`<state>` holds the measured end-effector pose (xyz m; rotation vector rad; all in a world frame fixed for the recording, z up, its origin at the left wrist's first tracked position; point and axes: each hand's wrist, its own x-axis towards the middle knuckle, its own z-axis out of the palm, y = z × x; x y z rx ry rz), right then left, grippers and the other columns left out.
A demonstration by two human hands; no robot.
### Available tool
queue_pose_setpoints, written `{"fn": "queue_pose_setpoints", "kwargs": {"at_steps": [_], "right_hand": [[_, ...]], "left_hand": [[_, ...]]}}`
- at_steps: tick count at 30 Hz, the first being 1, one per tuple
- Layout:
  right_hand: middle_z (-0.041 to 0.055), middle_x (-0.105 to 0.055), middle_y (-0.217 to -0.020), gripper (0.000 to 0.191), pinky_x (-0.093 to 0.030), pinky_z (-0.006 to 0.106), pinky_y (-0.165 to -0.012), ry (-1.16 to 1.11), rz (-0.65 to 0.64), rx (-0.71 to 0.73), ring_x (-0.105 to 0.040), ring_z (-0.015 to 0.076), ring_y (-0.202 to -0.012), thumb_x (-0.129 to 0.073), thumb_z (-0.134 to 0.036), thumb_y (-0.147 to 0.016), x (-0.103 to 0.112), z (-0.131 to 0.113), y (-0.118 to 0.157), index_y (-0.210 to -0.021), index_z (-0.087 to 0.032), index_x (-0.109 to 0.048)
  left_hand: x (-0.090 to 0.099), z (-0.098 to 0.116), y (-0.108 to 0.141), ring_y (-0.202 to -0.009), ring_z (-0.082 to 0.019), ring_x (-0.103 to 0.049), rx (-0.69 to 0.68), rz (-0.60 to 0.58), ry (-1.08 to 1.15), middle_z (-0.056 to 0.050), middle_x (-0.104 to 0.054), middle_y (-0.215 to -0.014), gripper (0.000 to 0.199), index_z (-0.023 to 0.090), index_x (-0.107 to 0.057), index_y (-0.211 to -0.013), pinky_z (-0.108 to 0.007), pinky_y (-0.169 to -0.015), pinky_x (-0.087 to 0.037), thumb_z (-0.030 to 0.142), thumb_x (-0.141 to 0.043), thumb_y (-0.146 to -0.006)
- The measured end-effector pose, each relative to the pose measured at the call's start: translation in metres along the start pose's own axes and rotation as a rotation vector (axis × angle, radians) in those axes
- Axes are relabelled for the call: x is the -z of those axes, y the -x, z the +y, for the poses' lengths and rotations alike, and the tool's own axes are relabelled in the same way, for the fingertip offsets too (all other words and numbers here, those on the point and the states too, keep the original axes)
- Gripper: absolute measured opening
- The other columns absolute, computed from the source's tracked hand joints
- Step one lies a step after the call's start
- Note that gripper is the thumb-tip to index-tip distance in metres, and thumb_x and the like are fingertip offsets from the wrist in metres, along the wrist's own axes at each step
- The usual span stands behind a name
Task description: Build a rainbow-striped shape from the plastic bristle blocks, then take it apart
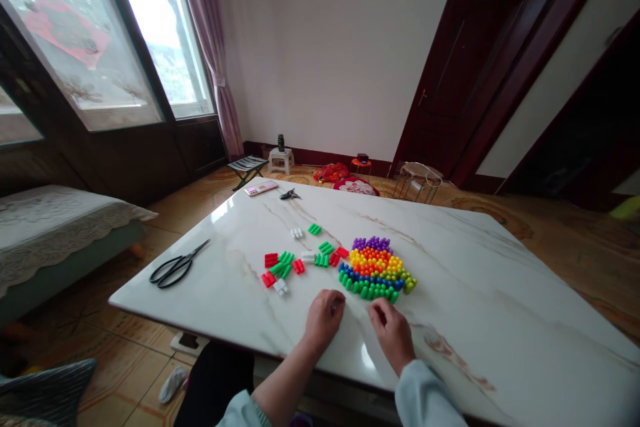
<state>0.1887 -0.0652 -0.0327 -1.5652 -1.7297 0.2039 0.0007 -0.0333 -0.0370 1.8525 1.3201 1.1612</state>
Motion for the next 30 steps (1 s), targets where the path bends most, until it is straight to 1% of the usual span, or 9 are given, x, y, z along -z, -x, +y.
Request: {"fn": "queue_pose_setpoints", "kwargs": {"at_steps": [2, 3, 6, 11, 16, 18, 21, 25, 30], "right_hand": [[0.0009, -0.064, -0.07, 0.024, -0.038, 0.024, -0.06, 0.073, -0.201, 0.19, -0.059, 0.0143, -0.064, -0.044, -0.032, -0.091, -0.01, -0.018, -0.002, -0.073, -0.022, -0.056], [0.0005, -0.064, -0.07, 0.023, -0.036, 0.024, -0.058, 0.12, -0.252, 0.253, -0.06, 0.014, -0.064, -0.044, -0.029, -0.09, -0.016, -0.024, -0.004, -0.072, -0.022, -0.056], [-0.0002, -0.065, -0.071, 0.019, -0.031, 0.025, -0.055, 0.232, -0.277, 0.331, -0.061, 0.0136, -0.062, -0.043, -0.024, -0.089, -0.028, -0.029, -0.009, -0.075, -0.021, -0.056], [-0.0001, -0.066, -0.072, 0.02, -0.028, 0.027, -0.055, 0.297, -0.239, 0.358, -0.061, 0.0127, -0.061, -0.041, -0.025, -0.091, -0.035, -0.023, -0.006, -0.078, -0.02, -0.056], [-0.0001, -0.066, -0.073, 0.019, -0.027, 0.028, -0.057, 0.316, -0.251, 0.35, -0.061, 0.0129, -0.062, -0.041, -0.024, -0.091, -0.034, -0.024, -0.005, -0.079, -0.02, -0.055], [-0.0001, -0.066, -0.073, 0.019, -0.027, 0.028, -0.057, 0.317, -0.257, 0.345, -0.061, 0.0128, -0.062, -0.041, -0.024, -0.091, -0.034, -0.025, -0.006, -0.078, -0.02, -0.054], [-0.0001, -0.066, -0.073, 0.019, -0.027, 0.027, -0.057, 0.313, -0.262, 0.341, -0.061, 0.0127, -0.063, -0.041, -0.025, -0.091, -0.035, -0.025, -0.007, -0.078, -0.02, -0.054], [-0.0001, -0.066, -0.073, 0.016, -0.026, 0.028, -0.056, 0.319, -0.269, 0.33, -0.061, 0.013, -0.063, -0.044, -0.025, -0.089, -0.035, -0.025, -0.006, -0.078, -0.02, -0.055], [0.0001, -0.066, -0.074, 0.016, -0.027, 0.027, -0.057, 0.319, -0.272, 0.312, -0.061, 0.0127, -0.064, -0.044, -0.025, -0.089, -0.032, -0.029, -0.007, -0.078, -0.02, -0.055]], "left_hand": [[0.0, 0.0, 0.001, -0.075, -0.015, -0.062, 0.022, 0.02, 0.024, -0.005, -0.066, -0.084, 0.019, 0.018, -0.065, -0.091, -0.027, -0.071, -0.049, 0.014, -0.051, -0.079], [-0.001, 0.0, 0.002, -0.077, -0.015, -0.063, 0.032, 0.03, 0.033, -0.005, -0.066, -0.085, 0.019, 0.018, -0.064, -0.093, -0.028, -0.072, -0.05, 0.014, -0.051, -0.079], [-0.001, -0.001, 0.005, -0.078, -0.016, -0.063, 0.06, 0.063, 0.06, -0.005, -0.067, -0.086, 0.019, 0.019, -0.064, -0.093, -0.029, -0.073, -0.05, 0.014, -0.051, -0.08], [0.006, 0.002, -0.001, -0.086, -0.016, -0.063, 0.007, 0.097, 0.072, -0.004, -0.067, -0.092, 0.027, 0.019, -0.063, -0.094, -0.029, -0.076, -0.051, 0.006, -0.046, -0.077], [0.028, 0.005, -0.049, -0.105, -0.021, -0.055, -0.135, 0.127, -0.3, -0.006, -0.064, -0.108, 0.031, 0.022, -0.062, -0.104, -0.038, -0.093, -0.044, 0.007, -0.049, -0.079], [0.035, 0.0, -0.071, -0.11, -0.026, -0.052, -0.155, 0.059, -0.483, -0.008, -0.063, -0.113, 0.033, 0.021, -0.061, -0.109, -0.043, -0.097, -0.041, 0.012, -0.057, -0.078], [0.039, -0.013, -0.091, -0.118, -0.03, -0.047, -0.175, -0.051, -0.682, -0.008, -0.064, -0.113, 0.034, 0.023, -0.062, -0.11, -0.051, -0.106, -0.029, 0.017, -0.064, -0.076], [0.038, -0.024, -0.093, -0.119, -0.028, -0.047, -0.229, -0.111, -0.803, -0.005, -0.067, -0.104, 0.024, 0.024, -0.064, -0.102, -0.053, -0.11, -0.023, 0.015, -0.061, -0.08], [0.038, -0.024, -0.072, -0.115, -0.026, -0.048, -0.366, -0.063, -0.821, -0.008, -0.065, -0.097, 0.019, 0.02, -0.061, -0.101, -0.052, -0.111, -0.022, 0.015, -0.053, -0.085]]}}
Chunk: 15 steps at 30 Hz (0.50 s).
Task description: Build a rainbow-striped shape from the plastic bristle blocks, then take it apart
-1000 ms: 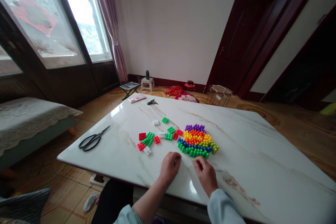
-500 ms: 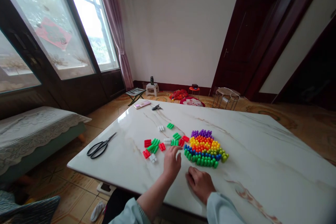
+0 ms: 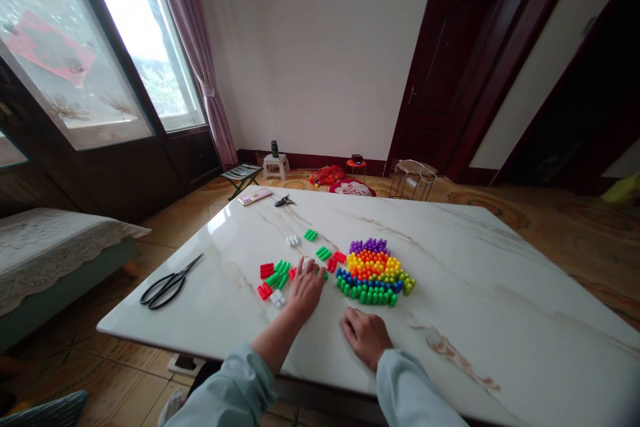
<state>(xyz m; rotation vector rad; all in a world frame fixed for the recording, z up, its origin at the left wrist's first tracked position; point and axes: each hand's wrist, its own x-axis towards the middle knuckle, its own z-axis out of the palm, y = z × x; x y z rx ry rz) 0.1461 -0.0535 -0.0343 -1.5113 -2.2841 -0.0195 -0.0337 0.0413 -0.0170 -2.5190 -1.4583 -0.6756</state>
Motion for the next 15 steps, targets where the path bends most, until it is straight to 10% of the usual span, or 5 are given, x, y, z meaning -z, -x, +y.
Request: {"fn": "queue_pose_setpoints", "kwargs": {"at_steps": [7, 15], "right_hand": [[0.0021, -0.069, -0.078, 0.018, -0.03, 0.025, -0.058, -0.025, -0.046, -0.037, -0.064, 0.0149, -0.068, -0.043, -0.025, -0.09, 0.004, -0.002, 0.0, -0.08, -0.02, -0.057], [0.0044, -0.071, -0.076, 0.042, -0.037, 0.025, -0.055, -0.129, 0.001, -0.126, -0.066, 0.0188, -0.063, -0.041, -0.036, -0.093, 0.002, 0.001, 0.001, -0.128, -0.013, -0.042]], "left_hand": [[0.008, 0.005, 0.018, -0.102, -0.026, -0.054, 0.029, 0.073, 0.192, -0.009, -0.065, -0.088, 0.019, 0.019, -0.062, -0.096, -0.05, -0.101, -0.034, 0.017, -0.045, -0.089], [-0.01, 0.042, 0.04, -0.072, -0.018, -0.061, 0.543, 0.139, 1.175, -0.007, -0.065, -0.083, 0.042, 0.015, -0.062, -0.105, -0.031, -0.065, -0.051, 0.048, -0.039, -0.092]]}}
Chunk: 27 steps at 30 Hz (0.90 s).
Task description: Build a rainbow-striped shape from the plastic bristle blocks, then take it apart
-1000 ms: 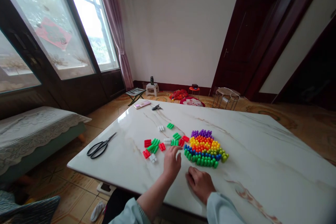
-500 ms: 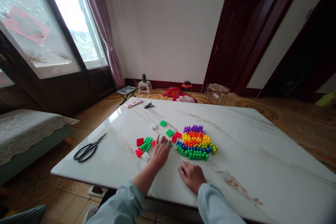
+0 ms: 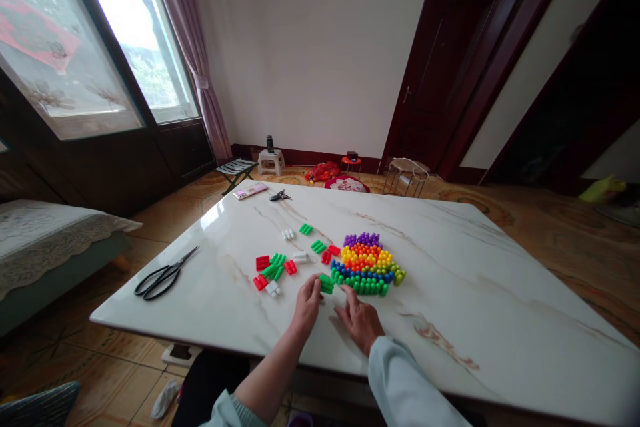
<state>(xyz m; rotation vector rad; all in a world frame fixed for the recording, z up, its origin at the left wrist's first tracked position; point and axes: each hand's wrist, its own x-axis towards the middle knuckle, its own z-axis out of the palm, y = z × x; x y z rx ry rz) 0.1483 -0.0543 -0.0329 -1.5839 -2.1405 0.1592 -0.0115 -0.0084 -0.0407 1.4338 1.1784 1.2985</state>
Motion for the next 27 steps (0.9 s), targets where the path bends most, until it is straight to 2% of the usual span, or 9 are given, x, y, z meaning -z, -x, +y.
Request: {"fn": "queue_pose_setpoints", "kwargs": {"at_steps": [2, 4, 6, 12, 16, 18, 22, 24, 27], "right_hand": [[0.005, -0.071, -0.077, 0.038, -0.037, 0.025, -0.053, -0.003, 0.03, 0.024, -0.067, 0.0188, -0.062, -0.038, -0.035, -0.094, -0.002, 0.002, 0.0, -0.124, -0.014, -0.045], [0.0058, -0.071, -0.077, 0.033, -0.036, 0.025, -0.051, 0.011, 0.071, 0.05, -0.066, 0.0187, -0.06, -0.036, -0.034, -0.095, -0.004, 0.005, 0.0, -0.117, -0.014, -0.049], [0.0061, -0.071, -0.076, 0.029, -0.036, 0.025, -0.05, 0.019, 0.116, 0.072, -0.065, 0.0184, -0.058, -0.036, -0.033, -0.096, -0.005, 0.007, 0.001, -0.11, -0.014, -0.052], [0.0071, -0.066, -0.085, 0.023, -0.045, 0.025, -0.062, -0.033, 0.231, 0.133, -0.065, 0.0176, -0.072, -0.037, -0.028, -0.094, -0.002, 0.006, 0.001, -0.102, -0.015, -0.055], [0.0068, -0.064, -0.091, 0.021, -0.049, 0.026, -0.072, -0.197, 0.277, 0.085, -0.063, 0.0168, -0.083, -0.04, -0.025, -0.093, 0.0, 0.005, 0.003, -0.104, -0.017, -0.056], [0.0062, -0.064, -0.09, 0.018, -0.051, 0.027, -0.07, -0.288, 0.329, 0.036, -0.062, 0.0167, -0.084, -0.043, -0.026, -0.091, 0.003, 0.008, 0.008, -0.1, -0.019, -0.058], [0.0078, -0.062, -0.092, 0.018, -0.051, 0.025, -0.061, -0.349, 0.468, -0.099, -0.06, 0.017, -0.082, -0.047, -0.029, -0.09, 0.018, 0.027, 0.024, -0.097, -0.02, -0.06], [0.0095, -0.061, -0.096, 0.021, -0.052, 0.026, -0.063, -0.306, 0.493, -0.137, -0.06, 0.018, -0.086, -0.046, -0.028, -0.091, 0.03, 0.042, 0.033, -0.101, -0.019, -0.062], [0.009, -0.059, -0.095, 0.025, -0.052, 0.031, -0.073, -0.204, 0.462, -0.167, -0.059, 0.0192, -0.088, -0.043, -0.025, -0.09, 0.043, 0.065, 0.041, -0.1, -0.02, -0.065]], "left_hand": [[-0.005, 0.002, 0.007, -0.083, -0.019, -0.061, -0.066, -0.081, 0.049, -0.007, -0.065, -0.09, 0.04, 0.016, -0.065, -0.102, -0.033, -0.076, -0.05, 0.048, -0.043, -0.091], [-0.007, 0.005, 0.011, -0.095, -0.021, -0.059, -0.174, -0.156, 0.003, -0.008, -0.064, -0.097, 0.034, 0.018, -0.067, -0.099, -0.035, -0.088, -0.046, 0.043, -0.046, -0.091], [-0.007, 0.007, 0.012, -0.1, -0.021, -0.058, -0.23, -0.198, -0.075, -0.008, -0.064, -0.101, 0.03, 0.019, -0.068, -0.1, -0.036, -0.092, -0.044, 0.039, -0.047, -0.092], [-0.006, 0.01, 0.012, -0.097, -0.02, -0.058, -0.239, -0.224, -0.226, -0.008, -0.063, -0.101, 0.03, 0.022, -0.068, -0.106, -0.033, -0.089, -0.046, 0.033, -0.043, -0.093], [-0.006, 0.014, 0.014, -0.097, -0.019, -0.059, -0.253, -0.256, -0.284, -0.007, -0.063, -0.103, 0.029, 0.024, -0.068, -0.107, -0.031, -0.088, -0.047, 0.029, -0.044, -0.092], [-0.007, 0.014, 0.015, -0.097, -0.019, -0.059, -0.274, -0.269, -0.329, -0.007, -0.063, -0.103, 0.027, 0.025, -0.069, -0.106, -0.031, -0.087, -0.047, 0.029, -0.046, -0.091], [-0.008, 0.013, 0.017, -0.097, -0.019, -0.059, -0.308, -0.255, -0.415, -0.006, -0.064, -0.101, 0.024, 0.025, -0.071, -0.097, -0.032, -0.087, -0.048, 0.03, -0.049, -0.09], [-0.009, 0.013, 0.017, -0.097, -0.019, -0.059, -0.311, -0.241, -0.42, -0.006, -0.064, -0.101, 0.024, 0.024, -0.071, -0.094, -0.032, -0.087, -0.048, 0.03, -0.048, -0.09], [-0.009, 0.015, 0.017, -0.096, -0.019, -0.059, -0.303, -0.234, -0.415, -0.006, -0.065, -0.1, 0.024, 0.023, -0.07, -0.093, -0.032, -0.087, -0.048, 0.029, -0.047, -0.09]]}}
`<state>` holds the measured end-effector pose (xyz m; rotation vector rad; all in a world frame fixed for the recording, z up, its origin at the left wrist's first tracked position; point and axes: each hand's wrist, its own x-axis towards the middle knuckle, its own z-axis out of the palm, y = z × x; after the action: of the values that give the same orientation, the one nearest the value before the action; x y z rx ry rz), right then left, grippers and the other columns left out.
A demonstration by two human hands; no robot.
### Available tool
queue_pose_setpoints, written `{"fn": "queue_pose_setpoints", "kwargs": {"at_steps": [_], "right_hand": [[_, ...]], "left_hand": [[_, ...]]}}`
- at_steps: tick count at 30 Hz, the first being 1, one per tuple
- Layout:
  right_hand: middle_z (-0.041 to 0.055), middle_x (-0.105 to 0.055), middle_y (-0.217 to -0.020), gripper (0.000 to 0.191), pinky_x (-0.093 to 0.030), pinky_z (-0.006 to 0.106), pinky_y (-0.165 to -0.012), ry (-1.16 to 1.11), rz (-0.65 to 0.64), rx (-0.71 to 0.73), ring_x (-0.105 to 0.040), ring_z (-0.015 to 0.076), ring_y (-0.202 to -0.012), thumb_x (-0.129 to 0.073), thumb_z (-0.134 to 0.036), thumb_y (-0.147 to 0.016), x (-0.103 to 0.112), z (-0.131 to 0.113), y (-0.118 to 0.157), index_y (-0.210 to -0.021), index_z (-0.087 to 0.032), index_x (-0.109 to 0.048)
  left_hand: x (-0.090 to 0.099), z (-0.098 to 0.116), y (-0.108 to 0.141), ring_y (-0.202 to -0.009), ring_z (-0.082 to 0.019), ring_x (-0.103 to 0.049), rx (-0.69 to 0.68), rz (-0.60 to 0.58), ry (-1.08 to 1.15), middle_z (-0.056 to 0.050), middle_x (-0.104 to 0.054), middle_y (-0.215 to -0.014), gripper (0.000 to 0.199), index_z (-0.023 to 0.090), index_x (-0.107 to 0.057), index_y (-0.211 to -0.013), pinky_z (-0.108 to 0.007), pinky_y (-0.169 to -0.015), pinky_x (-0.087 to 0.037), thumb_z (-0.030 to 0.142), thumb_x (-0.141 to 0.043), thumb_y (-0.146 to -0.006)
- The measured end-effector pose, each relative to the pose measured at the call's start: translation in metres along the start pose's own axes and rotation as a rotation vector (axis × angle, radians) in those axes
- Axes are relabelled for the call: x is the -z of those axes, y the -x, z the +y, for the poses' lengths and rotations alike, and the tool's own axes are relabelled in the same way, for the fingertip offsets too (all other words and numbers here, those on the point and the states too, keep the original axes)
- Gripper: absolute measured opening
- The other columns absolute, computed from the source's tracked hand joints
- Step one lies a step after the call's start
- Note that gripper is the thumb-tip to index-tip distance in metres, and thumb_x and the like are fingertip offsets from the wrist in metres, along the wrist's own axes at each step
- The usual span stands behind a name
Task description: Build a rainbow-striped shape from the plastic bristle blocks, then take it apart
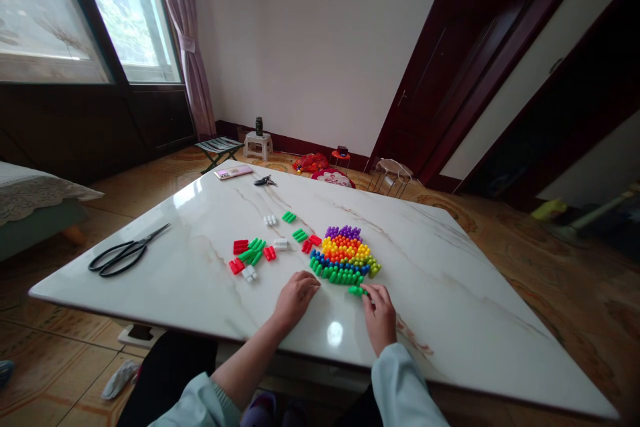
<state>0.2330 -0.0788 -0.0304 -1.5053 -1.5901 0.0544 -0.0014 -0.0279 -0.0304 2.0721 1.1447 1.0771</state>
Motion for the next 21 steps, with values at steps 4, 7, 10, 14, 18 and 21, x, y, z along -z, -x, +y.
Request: {"fn": "queue_pose_setpoints", "kwargs": {"at_steps": [4, 7, 10, 14, 18, 21], "right_hand": [[0.0086, -0.06, -0.095, 0.024, -0.05, 0.035, -0.079, 0.07, -0.044, -0.004, -0.059, 0.0201, -0.089, -0.043, -0.021, -0.087, 0.004, 0.018, -0.007, -0.098, -0.019, -0.064], [0.0094, -0.06, -0.096, 0.023, -0.051, 0.035, -0.076, 0.066, -0.025, -0.024, -0.059, 0.0209, -0.088, -0.043, -0.021, -0.086, -0.003, 0.023, -0.013, -0.1, -0.019, -0.061], [0.0099, -0.059, -0.096, 0.023, -0.051, 0.036, -0.074, 0.07, 0.009, -0.043, -0.059, 0.0209, -0.084, -0.043, -0.022, -0.086, -0.009, 0.021, -0.014, -0.103, -0.019, -0.059], [0.0096, -0.058, -0.097, 0.028, -0.051, 0.035, -0.071, 0.083, 0.049, -0.081, -0.058, 0.0186, -0.074, -0.046, -0.024, -0.084, -0.013, 0.017, -0.011, -0.111, -0.018, -0.054], [0.0091, -0.059, -0.093, 0.026, -0.05, 0.035, -0.07, 0.082, 0.072, -0.091, -0.058, 0.0189, -0.072, -0.047, -0.024, -0.083, -0.017, 0.02, -0.009, -0.107, -0.019, -0.056], [0.0103, -0.06, -0.092, 0.023, -0.049, 0.036, -0.072, 0.088, 0.082, -0.096, -0.058, 0.021, -0.077, -0.046, -0.023, -0.082, -0.017, 0.027, -0.012, -0.101, -0.018, -0.059]], "left_hand": [[0.001, 0.003, 0.0, -0.095, -0.019, -0.06, 0.005, 0.01, 0.015, -0.007, -0.066, -0.099, 0.026, 0.022, -0.07, -0.091, -0.031, -0.086, -0.048, 0.03, -0.046, -0.091], [0.001, 0.003, -0.001, -0.094, -0.019, -0.06, 0.005, 0.016, 0.022, -0.007, -0.066, -0.099, 0.026, 0.021, -0.07, -0.09, -0.032, -0.086, -0.048, 0.031, -0.046, -0.091], [0.0, 0.002, -0.001, -0.094, -0.019, -0.06, 0.006, 0.019, 0.026, -0.007, -0.066, -0.098, 0.027, 0.021, -0.07, -0.09, -0.033, -0.086, -0.048, 0.031, -0.045, -0.092], [-0.001, -0.001, -0.001, -0.094, -0.019, -0.06, 0.001, 0.027, 0.031, -0.008, -0.066, -0.098, 0.027, 0.021, -0.07, -0.089, -0.033, -0.086, -0.048, 0.032, -0.045, -0.092], [-0.001, -0.001, -0.001, -0.094, -0.019, -0.06, 0.007, 0.03, 0.026, -0.007, -0.066, -0.098, 0.028, 0.021, -0.07, -0.088, -0.032, -0.086, -0.048, 0.032, -0.045, -0.092], [-0.002, -0.001, -0.001, -0.094, -0.019, -0.06, 0.013, 0.025, 0.028, -0.007, -0.066, -0.098, 0.028, 0.021, -0.07, -0.088, -0.032, -0.086, -0.048, 0.032, -0.045, -0.092]]}}
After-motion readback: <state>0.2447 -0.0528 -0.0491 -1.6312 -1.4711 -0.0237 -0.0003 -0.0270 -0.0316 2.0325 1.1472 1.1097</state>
